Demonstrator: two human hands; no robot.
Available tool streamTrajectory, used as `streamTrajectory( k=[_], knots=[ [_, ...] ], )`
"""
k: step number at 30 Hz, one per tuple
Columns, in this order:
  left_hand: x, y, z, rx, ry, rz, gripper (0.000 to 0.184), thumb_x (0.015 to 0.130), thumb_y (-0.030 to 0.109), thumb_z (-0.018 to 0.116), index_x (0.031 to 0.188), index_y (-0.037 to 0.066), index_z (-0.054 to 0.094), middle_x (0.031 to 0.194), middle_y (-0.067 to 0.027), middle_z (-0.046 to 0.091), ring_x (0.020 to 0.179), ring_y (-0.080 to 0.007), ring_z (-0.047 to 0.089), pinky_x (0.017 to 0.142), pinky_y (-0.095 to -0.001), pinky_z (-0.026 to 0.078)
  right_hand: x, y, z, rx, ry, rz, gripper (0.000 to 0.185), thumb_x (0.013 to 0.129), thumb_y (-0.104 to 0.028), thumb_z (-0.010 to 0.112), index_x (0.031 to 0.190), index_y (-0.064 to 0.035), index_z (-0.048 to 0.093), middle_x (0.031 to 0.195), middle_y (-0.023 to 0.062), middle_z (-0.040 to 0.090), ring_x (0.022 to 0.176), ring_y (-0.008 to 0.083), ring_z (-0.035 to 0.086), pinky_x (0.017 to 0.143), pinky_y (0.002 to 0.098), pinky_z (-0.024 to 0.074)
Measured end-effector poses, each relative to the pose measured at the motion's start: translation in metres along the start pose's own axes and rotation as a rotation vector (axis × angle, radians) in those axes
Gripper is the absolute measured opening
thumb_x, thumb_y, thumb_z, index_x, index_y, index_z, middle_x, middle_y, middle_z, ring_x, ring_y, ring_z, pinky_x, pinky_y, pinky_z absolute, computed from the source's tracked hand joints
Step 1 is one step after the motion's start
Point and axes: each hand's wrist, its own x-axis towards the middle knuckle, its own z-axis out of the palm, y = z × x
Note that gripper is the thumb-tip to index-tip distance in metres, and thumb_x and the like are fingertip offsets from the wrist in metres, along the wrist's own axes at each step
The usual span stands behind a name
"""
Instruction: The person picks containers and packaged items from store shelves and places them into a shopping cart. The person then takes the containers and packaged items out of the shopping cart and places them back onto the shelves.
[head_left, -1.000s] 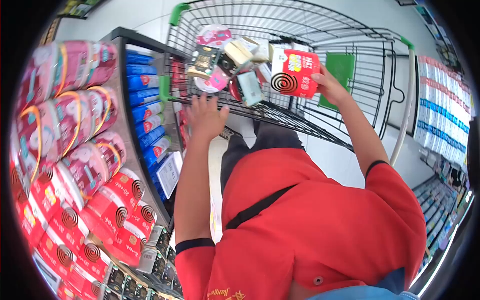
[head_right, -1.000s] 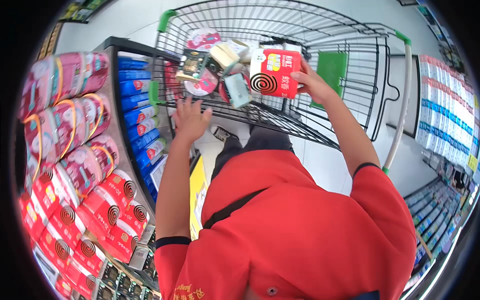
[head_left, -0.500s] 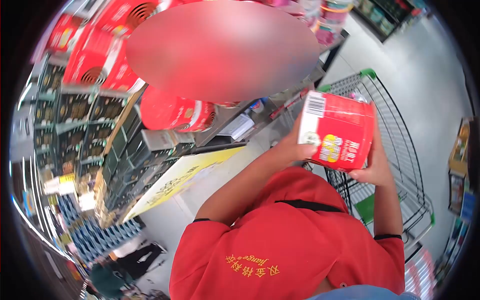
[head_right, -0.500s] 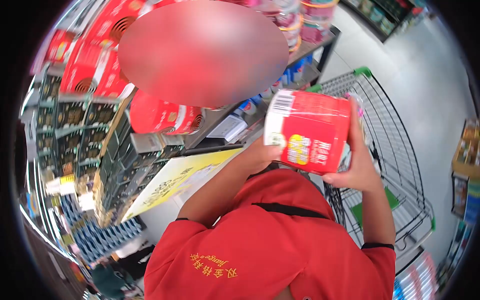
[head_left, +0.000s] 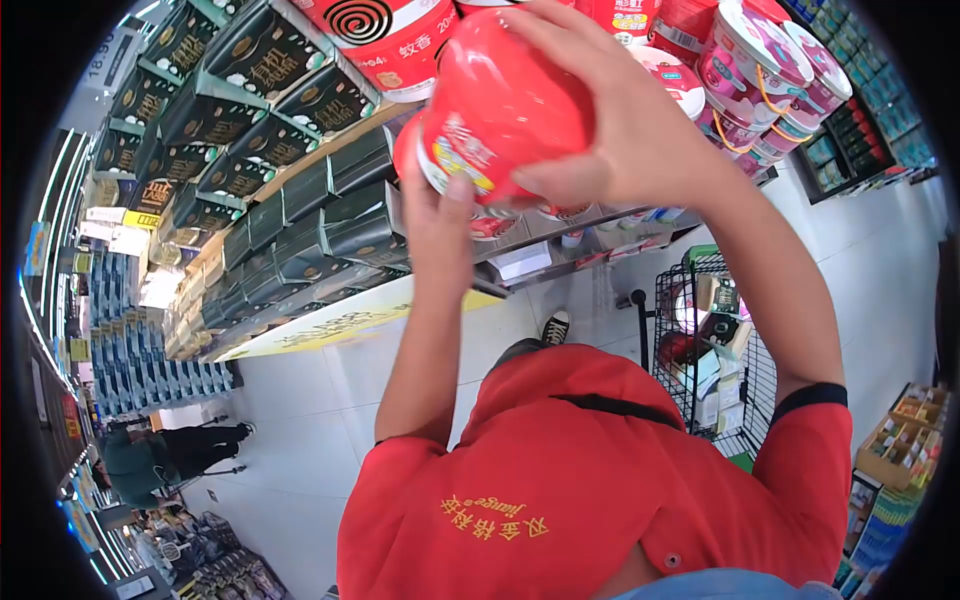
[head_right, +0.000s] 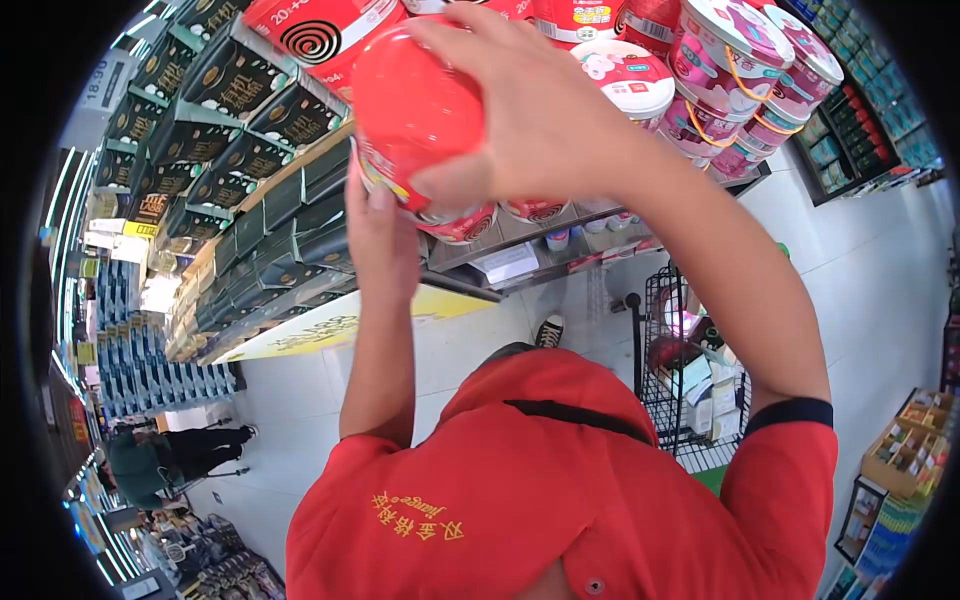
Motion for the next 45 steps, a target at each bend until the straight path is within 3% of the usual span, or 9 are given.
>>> streamTrajectory(
  k=[2,11,15,19,22,25,28,34,45],
  knots=[
    [0.014,-0.001,-0.024,0.176,0.072,0.182,0.08,0.093,0.029,0.061,0.148,-0.004,0.015,0.146,-0.0198,0.037,0.132,-0.025,0.041,0.11,-0.0388,0.033,0.037,-0.02,-0.001,-0.137,-0.255,0.022,0.102,0.068,-0.046,0.072,0.147,0.0003,0.027,0.146,0.0266,0.034,0.126,0.0444,0.043,0.105,0.0496,0.036],
    [0.019,-0.001,-0.04,1.002,0.018,0.224,0.115,0.067,0.021,0.086,0.143,-0.016,0.008,0.128,-0.0293,0.049,0.114,-0.0392,0.055,0.098,-0.0419,0.043,0.098,0.007,0.067,-0.332,-0.372,0.019,0.09,0.063,-0.06,0.066,0.134,-0.0085,0.05,0.137,0.0215,0.046,0.122,0.0454,0.045,0.101,0.0506,0.0389],
    [0.024,-0.01,-0.038,1.137,0.108,0.336,0.126,0.065,0.026,0.088,0.142,-0.017,-0.002,0.145,-0.0349,0.027,0.133,-0.0421,0.038,0.106,-0.0402,0.037,0.085,-0.012,0.078,-0.401,-0.199,0.009,0.088,0.067,-0.064,0.063,0.134,-0.0084,0.05,0.137,0.0205,0.047,0.123,0.0432,0.046,0.101,0.0519,0.0393],
    [0.019,-0.006,-0.034,1.048,0.085,0.234,0.127,0.065,0.025,0.087,0.141,-0.018,-0.005,0.149,-0.0363,0.015,0.14,-0.0426,0.026,0.112,-0.0399,0.031,0.082,-0.01,0.081,-0.315,-0.202,0.056,0.081,0.072,-0.058,0.064,0.133,-0.0069,0.05,0.137,0.0215,0.047,0.125,0.0408,0.046,0.101,0.05,0.0394],
    [0.011,-0.029,-0.033,0.983,0.167,0.254,0.129,0.065,0.022,0.087,0.142,-0.016,-0.008,0.15,-0.0354,0.013,0.14,-0.0433,0.024,0.114,-0.0403,0.026,0.074,0.017,0.095,0.033,0.221,-0.081,0.07,0.08,-0.035,0.069,0.134,0.0022,0.044,0.138,0.0268,0.044,0.127,0.0384,0.045,0.105,0.0442,0.0375],
    [0.006,-0.04,-0.025,1.053,0.246,0.239,0.13,0.064,0.021,0.088,0.143,-0.014,-0.009,0.15,-0.0338,0.015,0.14,-0.0423,0.025,0.115,-0.0404,0.023,0.06,0.031,0.096,0.253,0.378,0.073,0.072,0.084,-0.033,0.068,0.136,0.0063,0.039,0.137,0.0282,0.044,0.128,0.0373,0.045,0.106,0.0426,0.0372],
    [0.008,-0.04,-0.019,0.843,0.271,0.29,0.129,0.067,0.009,0.086,0.145,-0.007,-0.016,0.153,-0.0246,0.02,0.139,-0.0311,0.03,0.113,-0.0393,0.026,0.044,0.043,0.095,0.411,0.199,0.136,0.075,0.089,-0.037,0.064,0.139,0.0086,0.033,0.137,0.0291,0.044,0.129,0.0366,0.045,0.107,0.0412,0.0366],
    [0.003,-0.06,-0.029,0.43,0.315,0.294,0.12,0.07,0.002,0.081,0.146,-0.009,-0.011,0.153,-0.0248,0.018,0.141,-0.0289,0.027,0.115,-0.0371,0.024,0.031,0.043,0.107,0.331,0.129,0.117,0.079,0.09,-0.038,0.062,0.143,0.0093,0.026,0.141,0.0281,0.038,0.132,0.0349,0.04,0.109,0.0402,0.0333],
    [0.006,-0.072,-0.028,0.417,0.339,0.366,0.112,0.066,0.004,0.084,0.147,-0.01,0.008,0.142,-0.022,0.034,0.129,-0.0276,0.041,0.108,-0.0353,0.035,0.024,0.032,0.117,0.911,0.175,0.192,0.078,0.087,-0.036,0.065,0.143,0.0047,0.029,0.144,0.0202,0.038,0.135,0.0279,0.036,0.111,0.0386,0.0304]
  ],
)
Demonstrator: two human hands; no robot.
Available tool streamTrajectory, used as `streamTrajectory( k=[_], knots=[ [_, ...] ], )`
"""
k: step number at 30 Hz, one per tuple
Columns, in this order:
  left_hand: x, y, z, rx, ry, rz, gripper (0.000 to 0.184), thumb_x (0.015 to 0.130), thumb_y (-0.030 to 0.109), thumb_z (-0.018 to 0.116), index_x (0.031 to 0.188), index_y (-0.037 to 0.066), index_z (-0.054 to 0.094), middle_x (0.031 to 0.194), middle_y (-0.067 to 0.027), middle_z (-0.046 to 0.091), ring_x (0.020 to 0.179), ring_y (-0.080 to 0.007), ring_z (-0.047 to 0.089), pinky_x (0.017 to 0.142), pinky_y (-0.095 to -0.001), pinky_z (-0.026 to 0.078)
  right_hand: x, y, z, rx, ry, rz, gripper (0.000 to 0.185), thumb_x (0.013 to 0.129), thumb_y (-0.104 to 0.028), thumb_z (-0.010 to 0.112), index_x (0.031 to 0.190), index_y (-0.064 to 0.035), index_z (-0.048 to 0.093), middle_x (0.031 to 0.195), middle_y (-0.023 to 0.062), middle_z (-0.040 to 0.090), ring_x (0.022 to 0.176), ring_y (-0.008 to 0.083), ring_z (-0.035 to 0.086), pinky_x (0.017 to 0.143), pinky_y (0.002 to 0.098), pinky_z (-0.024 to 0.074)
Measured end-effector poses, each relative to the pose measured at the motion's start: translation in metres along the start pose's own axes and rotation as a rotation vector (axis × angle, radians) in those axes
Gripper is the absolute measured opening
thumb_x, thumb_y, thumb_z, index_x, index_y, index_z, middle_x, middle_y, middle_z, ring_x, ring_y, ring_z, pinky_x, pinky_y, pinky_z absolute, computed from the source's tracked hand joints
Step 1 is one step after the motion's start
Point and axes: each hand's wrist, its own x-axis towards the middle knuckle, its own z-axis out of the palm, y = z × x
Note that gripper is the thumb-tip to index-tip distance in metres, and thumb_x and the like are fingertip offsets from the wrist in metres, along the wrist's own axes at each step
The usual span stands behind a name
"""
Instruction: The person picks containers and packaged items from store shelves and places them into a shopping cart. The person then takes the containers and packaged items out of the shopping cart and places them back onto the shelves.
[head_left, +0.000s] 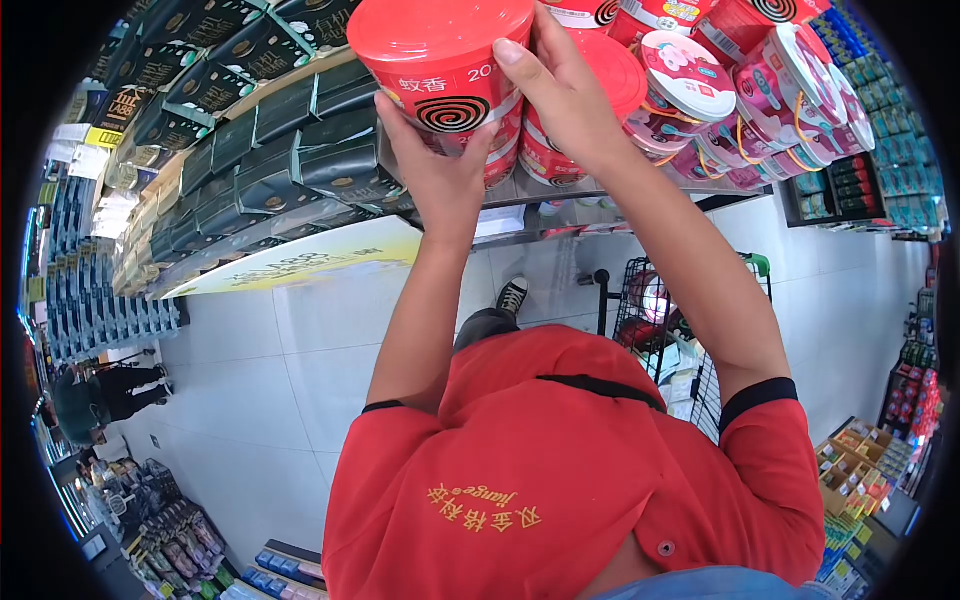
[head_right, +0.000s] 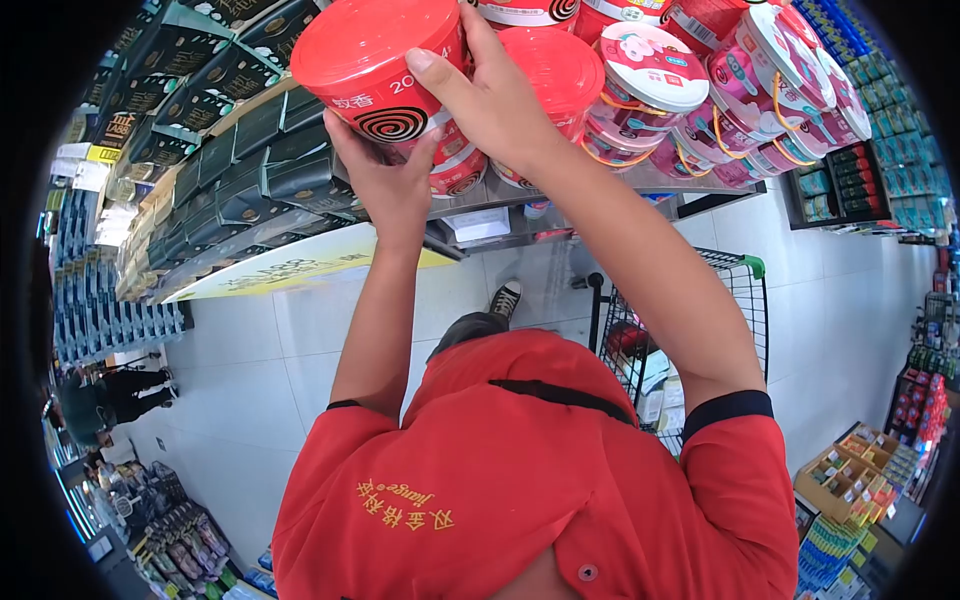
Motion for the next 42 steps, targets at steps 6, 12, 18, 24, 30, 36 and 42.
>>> streamTrajectory(
  k=[6,12,18,24,30,36,42],
  knots=[
    [-0.002,0.0,-0.001,0.067,-0.025,-0.012,0.112,0.07,0.004,0.082,0.147,-0.01,0.002,0.147,-0.0235,0.026,0.135,-0.0284,0.034,0.112,-0.0372,0.029,-0.027,0.038,-0.011,-0.013,-0.007,0.041,0.078,0.094,-0.033,0.059,0.149,0.0033,0.017,0.139,0.0185,0.044,0.125,0.0218,0.048,0.102,0.0331,0.0407],
    [0.001,0.011,0.008,-0.014,-0.028,-0.087,0.113,0.07,0.006,0.082,0.147,-0.008,0.0,0.147,-0.0235,0.024,0.136,-0.0285,0.032,0.113,-0.0387,0.027,-0.046,0.044,-0.018,-0.108,-0.012,0.092,0.081,0.093,-0.032,0.061,0.147,0.0078,0.018,0.142,0.0218,0.041,0.129,0.0245,0.044,0.106,0.0348,0.0367],
    [-0.002,0.003,0.006,0.054,-0.014,-0.076,0.114,0.069,0.005,0.081,0.147,-0.007,-0.001,0.149,-0.0236,0.018,0.138,-0.0298,0.028,0.115,-0.0397,0.024,-0.089,0.014,-0.031,-0.133,-0.091,0.12,0.075,0.092,-0.029,0.062,0.147,0.0049,0.024,0.144,0.0201,0.042,0.131,0.0235,0.043,0.108,0.0375,0.0346],
    [-0.032,0.014,-0.008,0.181,-0.099,-0.038,0.108,0.075,0.011,0.078,0.15,-0.003,0.0,0.153,-0.0249,0.012,0.141,-0.0328,0.02,0.115,-0.0438,0.018,-0.225,0.039,-0.13,-0.527,0.215,0.268,0.035,0.09,-0.014,0.062,0.122,-0.0031,0.061,0.117,0.0117,0.065,0.102,0.0183,0.062,0.084,0.0305,0.0482],
    [-0.1,0.002,-0.037,0.34,-0.459,0.436,0.066,0.081,0.003,0.063,0.139,0.006,0.031,0.142,-0.0245,0.033,0.129,-0.0423,0.04,0.103,-0.0495,0.038,-0.453,0.079,-0.187,-1.158,0.568,0.715,0.052,0.09,-0.039,0.061,0.123,0.0005,0.057,0.112,0.0235,0.063,0.1,0.0388,0.061,0.088,0.0428,0.0481],
    [-0.153,-0.004,0.035,0.208,-1.239,0.121,0.042,0.079,0.006,0.068,0.118,-0.001,0.055,0.127,-0.0217,0.054,0.119,-0.0381,0.051,0.101,-0.0434,0.041,-0.492,0.068,-0.128,-0.752,0.537,1.266,0.062,0.091,-0.05,0.053,0.13,-0.0023,0.048,0.103,0.0248,0.065,0.097,0.0427,0.063,0.084,0.0481,0.0489],
    [-0.227,-0.015,0.121,0.23,-1.8,0.347,0.059,0.08,0.016,0.069,0.134,0.005,0.048,0.139,-0.0176,0.046,0.13,-0.0415,0.041,0.106,-0.0479,0.036,-0.508,0.073,-0.116,-0.782,0.587,1.188,0.052,0.094,-0.048,0.048,0.119,-0.0027,0.054,0.094,0.0236,0.066,0.091,0.0417,0.063,0.079,0.0496,0.0488]
  ],
)
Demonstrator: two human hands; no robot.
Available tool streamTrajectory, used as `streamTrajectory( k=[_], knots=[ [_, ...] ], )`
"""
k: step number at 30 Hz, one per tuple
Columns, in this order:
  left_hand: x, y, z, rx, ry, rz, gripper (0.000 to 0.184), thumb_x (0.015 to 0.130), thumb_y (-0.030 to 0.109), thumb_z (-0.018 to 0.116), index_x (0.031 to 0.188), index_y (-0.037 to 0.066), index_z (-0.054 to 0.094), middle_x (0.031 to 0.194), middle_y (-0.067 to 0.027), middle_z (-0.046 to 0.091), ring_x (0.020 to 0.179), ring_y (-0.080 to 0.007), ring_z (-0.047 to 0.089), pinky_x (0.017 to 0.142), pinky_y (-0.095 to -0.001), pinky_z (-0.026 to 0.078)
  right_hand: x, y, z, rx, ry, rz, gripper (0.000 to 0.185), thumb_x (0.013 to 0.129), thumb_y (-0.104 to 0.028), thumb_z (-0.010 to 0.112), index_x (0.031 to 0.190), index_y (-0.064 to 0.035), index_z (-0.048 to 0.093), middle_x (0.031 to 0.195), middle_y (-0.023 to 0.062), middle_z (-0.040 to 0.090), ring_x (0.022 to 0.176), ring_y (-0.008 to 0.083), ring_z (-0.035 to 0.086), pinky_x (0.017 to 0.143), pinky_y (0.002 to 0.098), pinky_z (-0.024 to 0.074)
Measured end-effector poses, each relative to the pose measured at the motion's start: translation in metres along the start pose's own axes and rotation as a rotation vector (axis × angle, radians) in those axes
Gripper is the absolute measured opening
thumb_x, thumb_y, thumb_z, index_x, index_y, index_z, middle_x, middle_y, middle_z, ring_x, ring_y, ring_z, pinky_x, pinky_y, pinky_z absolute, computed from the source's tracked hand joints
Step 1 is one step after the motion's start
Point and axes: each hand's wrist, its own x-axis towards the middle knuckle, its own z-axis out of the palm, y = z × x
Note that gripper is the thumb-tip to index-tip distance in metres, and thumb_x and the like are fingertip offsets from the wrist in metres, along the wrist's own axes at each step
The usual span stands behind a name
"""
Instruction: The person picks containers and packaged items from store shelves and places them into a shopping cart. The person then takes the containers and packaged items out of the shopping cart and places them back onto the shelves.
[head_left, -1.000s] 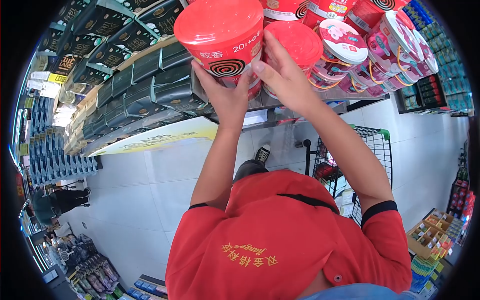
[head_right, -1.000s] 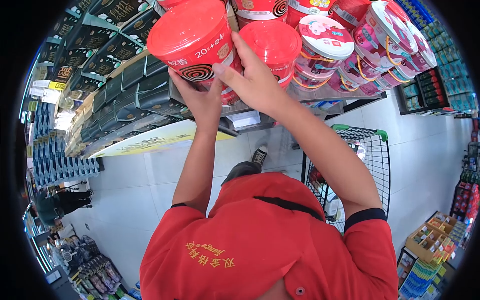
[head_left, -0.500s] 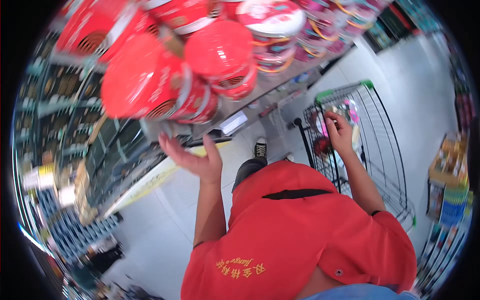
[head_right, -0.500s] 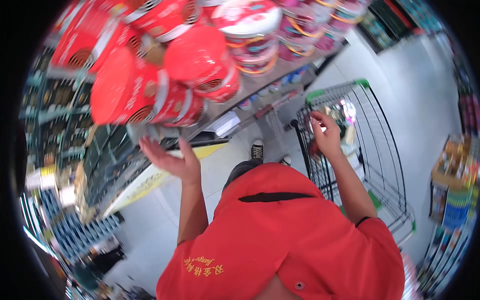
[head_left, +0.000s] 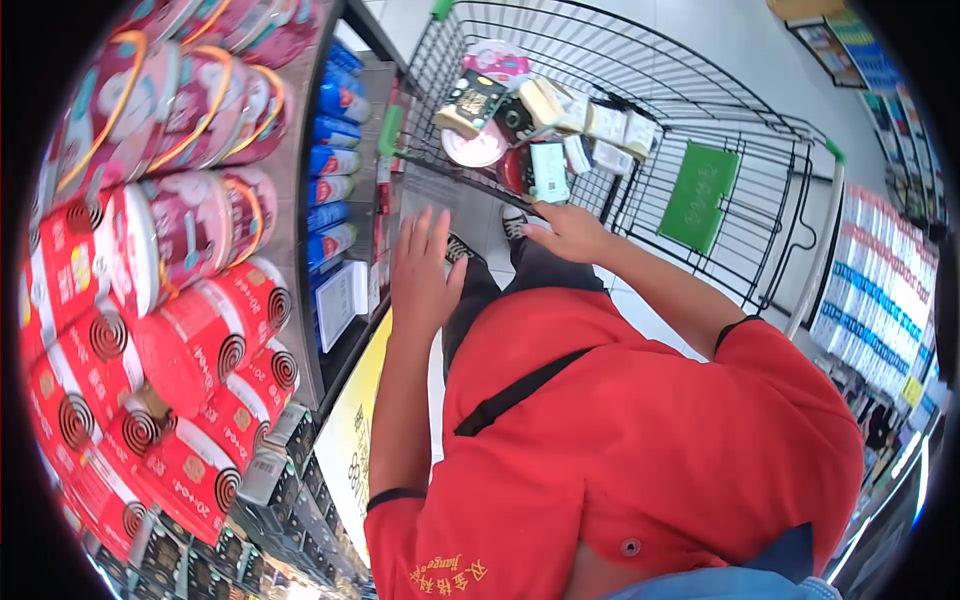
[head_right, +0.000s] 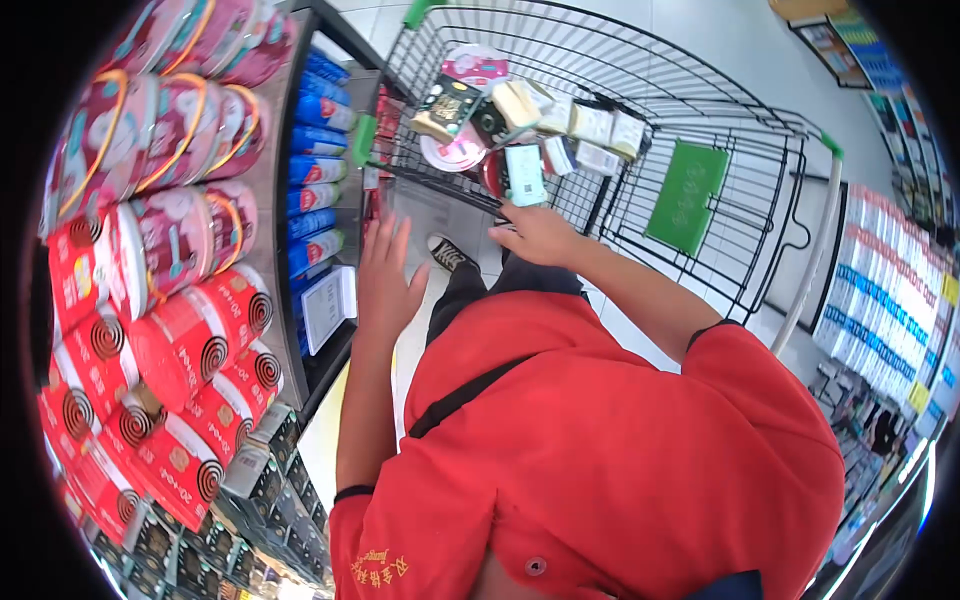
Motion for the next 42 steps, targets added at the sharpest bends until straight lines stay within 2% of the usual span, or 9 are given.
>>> streamTrajectory(
  k=[6,8,11,14,19,23,25,29,42],
  knots=[
    [0.04,0.009,0.053,0.311,-0.235,0.003,0.072,0.083,0.02,0.067,0.146,0.011,0.034,0.151,-0.0158,0.032,0.14,-0.0417,0.025,0.111,-0.0536,0.025,0.007,0.034,0.003,0.396,0.035,-0.015,0.045,0.097,-0.043,0.044,0.107,-0.003,0.063,0.098,0.0181,0.066,0.093,0.038,0.063,0.082,0.0466,0.0488],
    [0.036,0.011,0.063,0.322,-0.264,-0.032,0.072,0.083,0.02,0.067,0.146,0.011,0.033,0.152,-0.0159,0.031,0.141,-0.0417,0.024,0.112,-0.0541,0.024,0.024,0.056,0.018,0.318,0.09,-0.061,0.036,0.094,-0.036,0.049,0.103,-0.0036,0.064,0.099,0.0158,0.065,0.094,0.0352,0.063,0.083,0.0458,0.0484],
    [0.029,0.014,0.071,0.328,-0.289,-0.079,0.073,0.084,0.02,0.066,0.148,0.012,0.031,0.153,-0.0163,0.028,0.142,-0.0419,0.022,0.112,-0.055,0.022,0.055,0.07,0.04,-0.137,0.314,-0.526,0.023,0.082,-0.025,0.059,0.096,-0.009,0.067,0.101,0.0074,0.067,0.102,0.0244,0.059,0.088,0.0386,0.044],
    [0.024,0.018,0.074,0.336,-0.304,-0.105,0.074,0.085,0.019,0.065,0.149,0.012,0.029,0.154,-0.0174,0.025,0.142,-0.0425,0.02,0.113,-0.0552,0.021,0.083,0.074,0.05,-0.439,0.106,-0.562,0.019,0.083,-0.024,0.058,0.09,-0.009,0.067,0.101,0.0052,0.067,0.102,0.0209,0.058,0.084,0.0366,0.0422],
    [0.019,0.022,0.075,0.37,-0.317,-0.119,0.075,0.085,0.021,0.065,0.149,0.011,0.027,0.155,-0.0177,0.023,0.143,-0.0429,0.018,0.113,-0.0552,0.021,0.086,0.089,0.046,-0.717,-0.189,-0.141,0.014,0.081,-0.023,0.058,0.081,-0.014,0.07,0.087,0.004,0.072,0.08,0.0203,0.067,0.077,0.0392,0.0397],
    [0.017,0.026,0.074,0.364,-0.347,-0.167,0.075,0.085,0.021,0.065,0.149,0.011,0.027,0.155,-0.0178,0.022,0.143,-0.0429,0.017,0.113,-0.0552,0.021,0.068,0.118,0.032,-0.575,-0.317,0.252,0.049,0.081,-0.037,0.064,0.118,-0.0053,0.059,0.106,0.0088,0.069,0.093,0.0262,0.066,0.08,0.0444,0.0437],
    [0.015,0.025,0.076,0.336,-0.365,-0.172,0.078,0.085,0.024,0.065,0.15,0.008,0.025,0.155,-0.0204,0.02,0.142,-0.0443,0.016,0.114,-0.0551,0.016,0.058,0.12,0.033,-0.416,-0.12,0.306,0.095,0.073,-0.055,0.072,0.144,-0.0062,0.032,0.14,0.0177,0.045,0.118,0.0369,0.053,0.091,0.0544,0.043],
    [0.012,0.023,0.079,0.314,-0.35,-0.17,0.077,0.086,0.024,0.065,0.15,0.008,0.025,0.156,-0.0202,0.019,0.143,-0.0444,0.016,0.114,-0.0566,0.017,0.082,0.1,0.053,-0.286,-0.089,0.413,0.131,0.056,-0.068,0.078,0.153,-0.0112,0.01,0.155,0.0239,0.007,0.136,0.05,0.024,0.097,0.072,0.0302],
    [0.01,0.023,0.077,0.265,-0.327,-0.183,0.076,0.085,0.022,0.065,0.15,0.009,0.026,0.156,-0.0185,0.019,0.144,-0.0416,0.015,0.113,-0.0568,0.018,0.103,0.085,0.06,-0.341,0.005,0.511,0.126,0.055,-0.056,0.079,0.152,-0.0125,0.011,0.141,0.0312,0.026,0.128,0.0516,0.032,0.094,0.0563,0.041]
  ],
)
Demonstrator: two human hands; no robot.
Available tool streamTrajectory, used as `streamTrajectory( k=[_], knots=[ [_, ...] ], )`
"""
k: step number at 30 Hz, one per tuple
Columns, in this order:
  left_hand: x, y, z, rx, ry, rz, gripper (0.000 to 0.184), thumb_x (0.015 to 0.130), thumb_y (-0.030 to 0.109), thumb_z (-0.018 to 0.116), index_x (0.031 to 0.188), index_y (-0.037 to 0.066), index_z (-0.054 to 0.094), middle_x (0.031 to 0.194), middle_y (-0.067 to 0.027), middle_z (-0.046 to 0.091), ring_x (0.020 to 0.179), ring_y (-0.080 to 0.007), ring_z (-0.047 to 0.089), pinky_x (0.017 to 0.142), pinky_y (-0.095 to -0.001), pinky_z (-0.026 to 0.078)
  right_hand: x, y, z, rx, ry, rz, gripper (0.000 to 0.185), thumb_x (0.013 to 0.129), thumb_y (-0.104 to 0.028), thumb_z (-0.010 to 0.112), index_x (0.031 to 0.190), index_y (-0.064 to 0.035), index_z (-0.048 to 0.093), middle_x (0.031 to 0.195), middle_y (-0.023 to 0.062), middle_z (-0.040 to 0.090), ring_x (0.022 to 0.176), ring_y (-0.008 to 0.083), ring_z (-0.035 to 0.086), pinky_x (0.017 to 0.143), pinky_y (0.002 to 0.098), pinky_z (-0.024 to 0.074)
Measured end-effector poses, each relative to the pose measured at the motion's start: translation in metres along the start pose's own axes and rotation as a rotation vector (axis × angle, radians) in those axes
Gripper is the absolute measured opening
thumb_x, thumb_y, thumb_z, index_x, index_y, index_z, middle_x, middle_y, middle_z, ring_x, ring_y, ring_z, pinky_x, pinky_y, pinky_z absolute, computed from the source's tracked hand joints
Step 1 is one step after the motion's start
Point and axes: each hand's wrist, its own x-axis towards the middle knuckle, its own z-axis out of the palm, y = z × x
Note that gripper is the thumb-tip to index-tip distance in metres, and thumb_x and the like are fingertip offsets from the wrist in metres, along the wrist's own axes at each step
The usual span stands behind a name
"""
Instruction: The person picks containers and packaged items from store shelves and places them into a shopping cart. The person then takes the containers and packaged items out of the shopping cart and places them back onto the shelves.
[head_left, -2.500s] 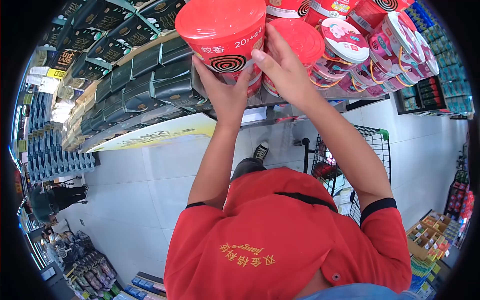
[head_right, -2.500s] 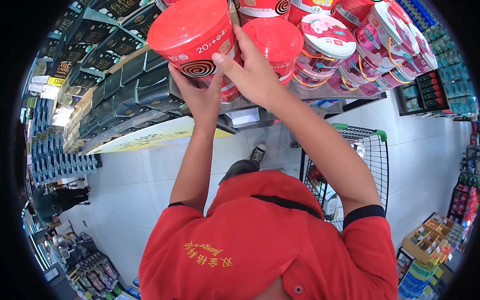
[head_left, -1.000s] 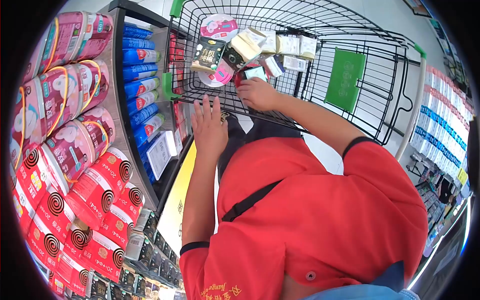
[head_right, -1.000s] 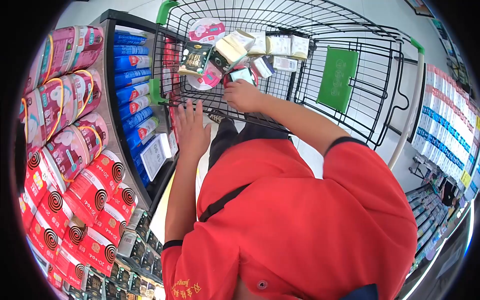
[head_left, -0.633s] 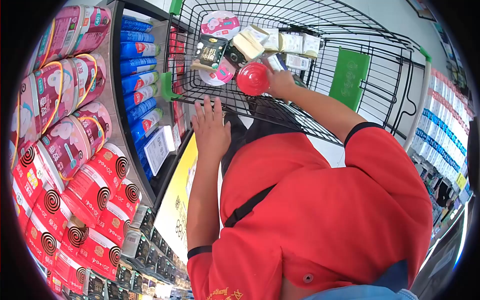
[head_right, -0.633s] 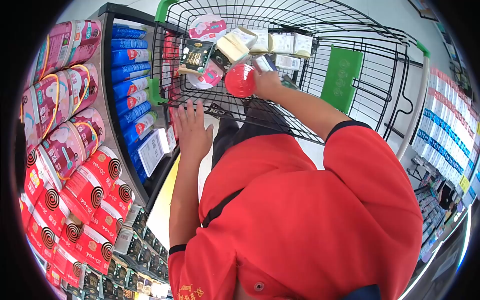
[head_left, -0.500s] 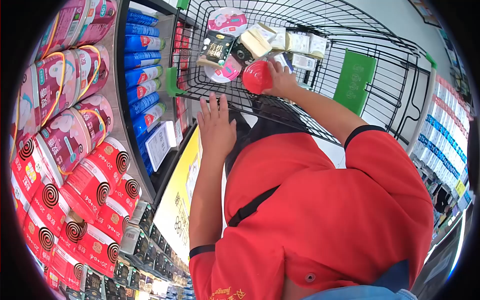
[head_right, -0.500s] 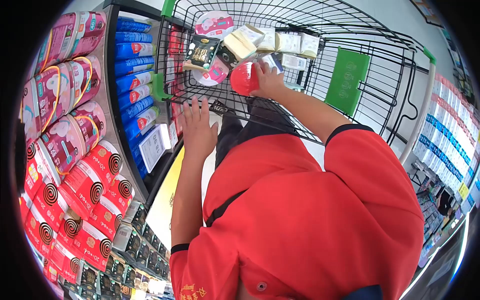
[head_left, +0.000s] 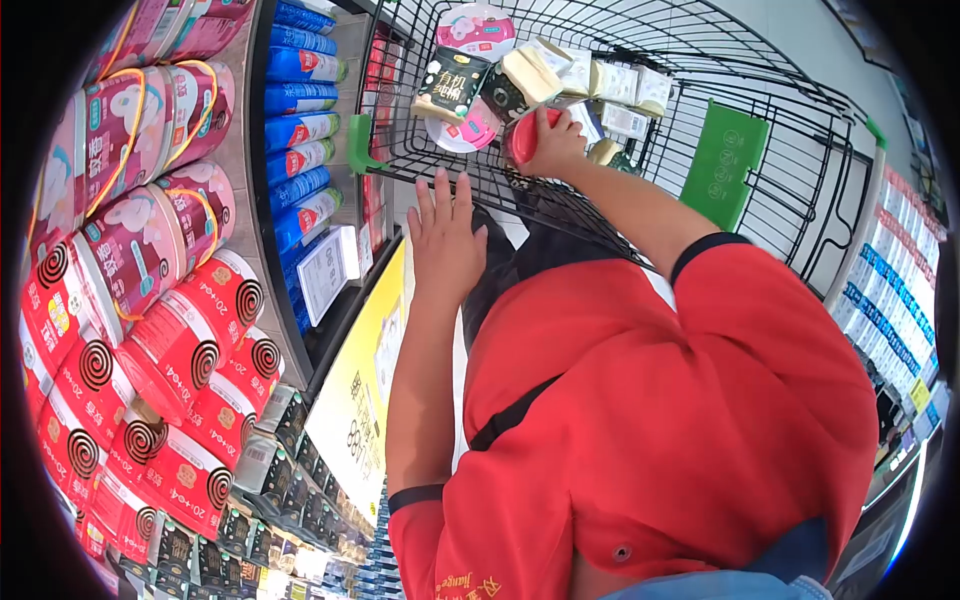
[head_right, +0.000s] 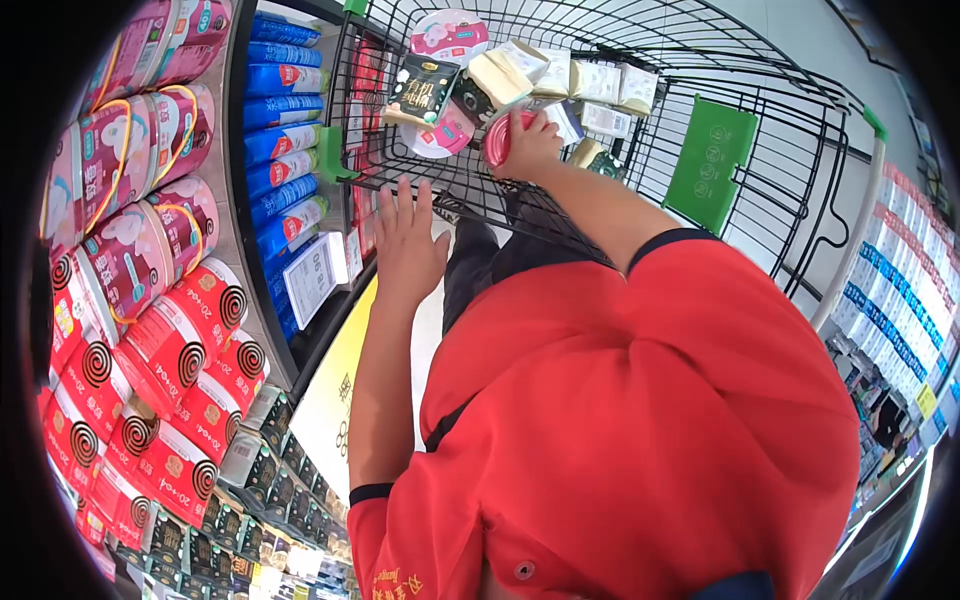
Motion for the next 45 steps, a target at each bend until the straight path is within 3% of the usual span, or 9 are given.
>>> streamTrajectory(
  k=[7,15,20,23,28,33,36,40,45],
  knots=[
    [-0.003,-0.005,-0.006,-0.313,0.088,0.016,0.069,0.089,0.025,0.063,0.147,0.006,0.033,0.154,-0.0207,0.025,0.144,-0.0385,0.02,0.115,-0.0494,0.018,-0.034,0.086,-0.088,1.139,-0.444,-0.31,0.119,0.069,-0.042,0.079,0.152,-0.0034,0.005,0.138,0.0208,0.044,0.123,0.0252,0.049,0.104,0.0389,0.0392],
    [-0.006,0.026,-0.051,-1.756,-0.11,-0.024,0.087,0.091,0.055,0.056,0.153,0.013,0.012,0.154,-0.0114,0.028,0.14,-0.0261,0.031,0.11,-0.0426,0.03,-0.118,0.06,-0.193,1.292,-0.533,-0.759,0.128,0.058,-0.053,0.082,0.153,-0.0048,0.011,0.148,0.0161,0.035,0.135,0.0244,0.037,0.113,0.0376,0.025],
    [-0.022,0.038,-0.096,-1.872,0.076,0.077,0.09,0.081,0.055,0.069,0.147,0.012,0.025,0.139,-0.0048,0.047,0.127,-0.0197,0.048,0.107,-0.0407,0.039,-0.138,0.035,-0.219,1.233,-0.527,-0.896,0.134,0.054,-0.055,0.084,0.153,-0.0037,0.01,0.152,0.0165,0.029,0.14,0.025,0.03,0.115,0.0371,0.0188],
    [-0.026,0.042,-0.113,-1.85,0.127,0.103,0.122,0.065,0.056,0.082,0.152,0.013,0.008,0.147,-0.0083,0.034,0.134,-0.0224,0.039,0.108,-0.041,0.037,-0.151,0.02,-0.218,1.429,-0.533,-0.919,0.14,0.05,-0.047,0.088,0.152,-0.0026,0.003,0.148,0.0163,0.035,0.132,0.0257,0.043,0.11,0.0414,0.0336],
    [-0.054,0.029,-0.13,-1.786,0.122,0.092,0.122,0.076,0.036,0.072,0.15,0.013,-0.022,0.159,-0.0157,0.003,0.147,-0.0252,0.008,0.116,-0.0414,0.013,-0.165,0.001,-0.222,1.302,-0.478,-0.962,0.139,0.053,-0.047,0.088,0.152,-0.0001,0.002,0.145,0.0172,0.037,0.13,0.0248,0.045,0.107,0.0407,0.0372],
    [-0.083,0.02,-0.135,-2.023,0.388,0.019,0.111,0.073,0.029,0.07,0.154,0.014,-0.003,0.154,-0.0152,0.024,0.139,-0.0262,0.033,0.112,-0.0404,0.03,-0.185,-0.037,-0.235,1.217,-0.549,-0.966,0.14,0.053,-0.056,0.086,0.152,0.0008,0.006,0.153,0.0155,0.025,0.139,0.0238,0.031,0.113,0.0389,0.025],
    [-0.106,0.007,-0.141,-2.141,0.427,0.073,0.117,0.072,0.031,0.071,0.153,0.019,-0.012,0.157,-0.0136,0.016,0.142,-0.0284,0.027,0.113,-0.0417,0.027,-0.203,-0.073,-0.238,1.183,-0.444,-1.102,0.143,0.051,-0.068,0.082,0.152,0.0,0.006,0.156,0.0161,0.02,0.143,0.0249,0.026,0.115,0.0387,0.0205],
    [-0.136,-0.011,-0.152,-2.225,0.579,0.154,0.106,0.069,0.041,0.078,0.151,0.015,0.017,0.143,-0.0104,0.043,0.125,-0.0235,0.05,0.102,-0.0413,0.046,-0.235,-0.14,-0.268,1.188,-0.371,-1.247,0.129,0.056,-0.054,0.084,0.151,0.0005,0.015,0.155,0.0168,0.023,0.142,0.0249,0.028,0.115,0.0381,0.0193],
    [-0.166,-0.046,-0.178,-2.106,1.046,0.437,0.049,0.087,0.036,0.058,0.125,0.007,0.052,0.127,-0.0103,0.058,0.12,-0.026,0.053,0.104,-0.0492,0.04,-0.259,-0.236,-0.331,0.897,-0.179,-1.699,0.102,0.062,-0.035,0.082,0.144,0.0028,0.035,0.146,0.0155,0.037,0.136,0.0235,0.037,0.112,0.0355,0.0271]
  ],
)
